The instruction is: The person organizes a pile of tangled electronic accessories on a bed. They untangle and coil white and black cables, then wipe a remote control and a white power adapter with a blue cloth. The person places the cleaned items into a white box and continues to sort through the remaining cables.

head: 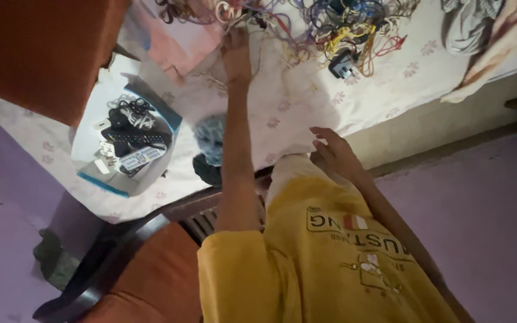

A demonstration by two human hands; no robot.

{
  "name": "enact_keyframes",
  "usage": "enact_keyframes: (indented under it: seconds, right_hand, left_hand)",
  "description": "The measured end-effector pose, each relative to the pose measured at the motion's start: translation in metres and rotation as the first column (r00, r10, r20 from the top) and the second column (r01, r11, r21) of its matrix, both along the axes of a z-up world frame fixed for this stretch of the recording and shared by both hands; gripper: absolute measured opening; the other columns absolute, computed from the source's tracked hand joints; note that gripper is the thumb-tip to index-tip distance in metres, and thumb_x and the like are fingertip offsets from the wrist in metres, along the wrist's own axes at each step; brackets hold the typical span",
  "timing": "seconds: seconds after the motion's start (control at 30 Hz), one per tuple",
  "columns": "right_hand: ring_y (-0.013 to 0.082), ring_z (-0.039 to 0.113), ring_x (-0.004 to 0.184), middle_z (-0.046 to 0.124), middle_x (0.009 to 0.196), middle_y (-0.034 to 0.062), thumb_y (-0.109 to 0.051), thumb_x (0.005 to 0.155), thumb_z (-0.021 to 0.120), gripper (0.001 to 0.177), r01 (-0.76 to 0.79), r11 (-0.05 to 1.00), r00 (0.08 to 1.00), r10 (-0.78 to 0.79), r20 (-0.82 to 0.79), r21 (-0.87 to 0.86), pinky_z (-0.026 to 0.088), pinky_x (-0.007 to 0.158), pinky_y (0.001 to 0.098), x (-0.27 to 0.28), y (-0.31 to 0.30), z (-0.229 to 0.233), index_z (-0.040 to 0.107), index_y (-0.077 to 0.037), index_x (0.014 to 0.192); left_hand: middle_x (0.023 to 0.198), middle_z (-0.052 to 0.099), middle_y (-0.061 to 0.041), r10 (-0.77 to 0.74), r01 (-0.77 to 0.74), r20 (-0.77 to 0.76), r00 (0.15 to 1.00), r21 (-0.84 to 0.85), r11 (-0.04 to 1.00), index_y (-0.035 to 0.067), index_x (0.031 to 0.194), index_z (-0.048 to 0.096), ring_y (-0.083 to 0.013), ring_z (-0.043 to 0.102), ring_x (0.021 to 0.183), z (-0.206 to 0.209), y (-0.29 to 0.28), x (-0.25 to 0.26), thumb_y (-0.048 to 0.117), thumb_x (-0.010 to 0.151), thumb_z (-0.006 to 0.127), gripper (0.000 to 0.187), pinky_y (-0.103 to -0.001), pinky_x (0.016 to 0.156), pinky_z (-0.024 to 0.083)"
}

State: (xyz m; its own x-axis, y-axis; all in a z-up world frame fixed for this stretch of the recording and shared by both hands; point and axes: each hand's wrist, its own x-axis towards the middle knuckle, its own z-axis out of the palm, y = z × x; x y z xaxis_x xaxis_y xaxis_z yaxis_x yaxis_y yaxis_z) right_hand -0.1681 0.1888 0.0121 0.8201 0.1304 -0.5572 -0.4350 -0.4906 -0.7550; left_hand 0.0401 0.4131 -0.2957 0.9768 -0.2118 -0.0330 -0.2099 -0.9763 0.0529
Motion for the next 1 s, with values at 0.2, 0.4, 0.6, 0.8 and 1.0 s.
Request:
enact_keyframes:
  seconds: [0.2, 0.4, 0.6, 0.8, 1.0]
  right_hand:
    - [0.0293, 0.065, 0.116, 0.060, 0.134, 0.0151, -0.018, 0.102, 0.058, 0.039, -0.050, 0.998, 0.999, 0.050, 0.005, 0.029, 0.060, 0.078, 0.0362, 0.013, 0.003, 0.000, 0.055, -0.006, 0.139]
    - [0.0295, 0.067, 0.115, 0.062, 0.134, 0.0147, -0.020, 0.104, 0.057, 0.038, -0.139, 0.990, 0.990, 0.139, 0.001, 0.013, 0.055, 0.087, 0.0397, 0.026, 0.009, -0.005, 0.056, -0.007, 0.140]
    - [0.0301, 0.066, 0.118, 0.061, 0.136, 0.0162, -0.020, 0.105, 0.058, 0.039, -0.219, 0.976, 0.976, 0.219, 0.022, 0.007, 0.054, 0.089, 0.0392, 0.035, 0.010, 0.002, 0.055, -0.008, 0.142]
    - [0.0418, 0.056, 0.104, 0.039, 0.161, 0.0134, -0.007, 0.089, 0.071, 0.070, -0.135, 0.991, 0.983, 0.136, 0.120, -0.017, 0.050, 0.095, 0.0445, 0.067, 0.034, 0.046, 0.039, -0.004, 0.151]
    - [0.0381, 0.051, 0.137, 0.050, 0.150, 0.0158, 0.007, 0.085, 0.069, 0.032, -0.294, 0.954, 0.763, 0.267, 0.589, -0.051, 0.046, 0.111, 0.0435, 0.087, 0.046, 0.019, 0.063, -0.005, 0.114]
  left_hand:
    - [0.128, 0.063, -0.016, -0.008, -0.005, -0.387, 0.922, -0.032, 0.999, 0.007, 0.135, 0.060, -0.0326, 0.061, 0.115, 0.017, 0.012, -0.061, 0.011, 0.101, 0.056, 0.034, -0.050, 0.091, 0.051]
    - [0.127, 0.065, -0.018, -0.029, 0.035, 0.041, 0.999, -0.154, 0.987, 0.007, 0.130, 0.063, -0.0341, 0.055, 0.115, 0.071, 0.037, -0.119, 0.013, 0.082, 0.058, 0.049, -0.051, 0.101, 0.044]
    - [0.106, 0.067, -0.015, -0.062, 0.019, -0.244, 0.968, -0.175, 0.984, 0.006, 0.100, 0.070, -0.0343, 0.058, 0.112, 0.129, 0.065, -0.128, 0.016, 0.089, 0.065, 0.016, -0.058, 0.111, 0.040]
    - [0.094, 0.067, -0.018, -0.234, -0.015, -0.195, 0.953, -0.798, 0.603, 0.001, 0.103, 0.066, -0.0399, 0.062, 0.091, 0.294, 0.044, -0.148, 0.011, 0.073, 0.073, 0.032, -0.049, 0.081, 0.049]
    - [0.090, 0.067, -0.013, -0.400, 0.132, -0.114, 0.910, -0.832, 0.538, 0.002, 0.112, 0.069, -0.0289, 0.064, 0.078, 0.432, 0.038, -0.161, 0.021, 0.083, 0.079, 0.036, -0.042, 0.068, 0.052]
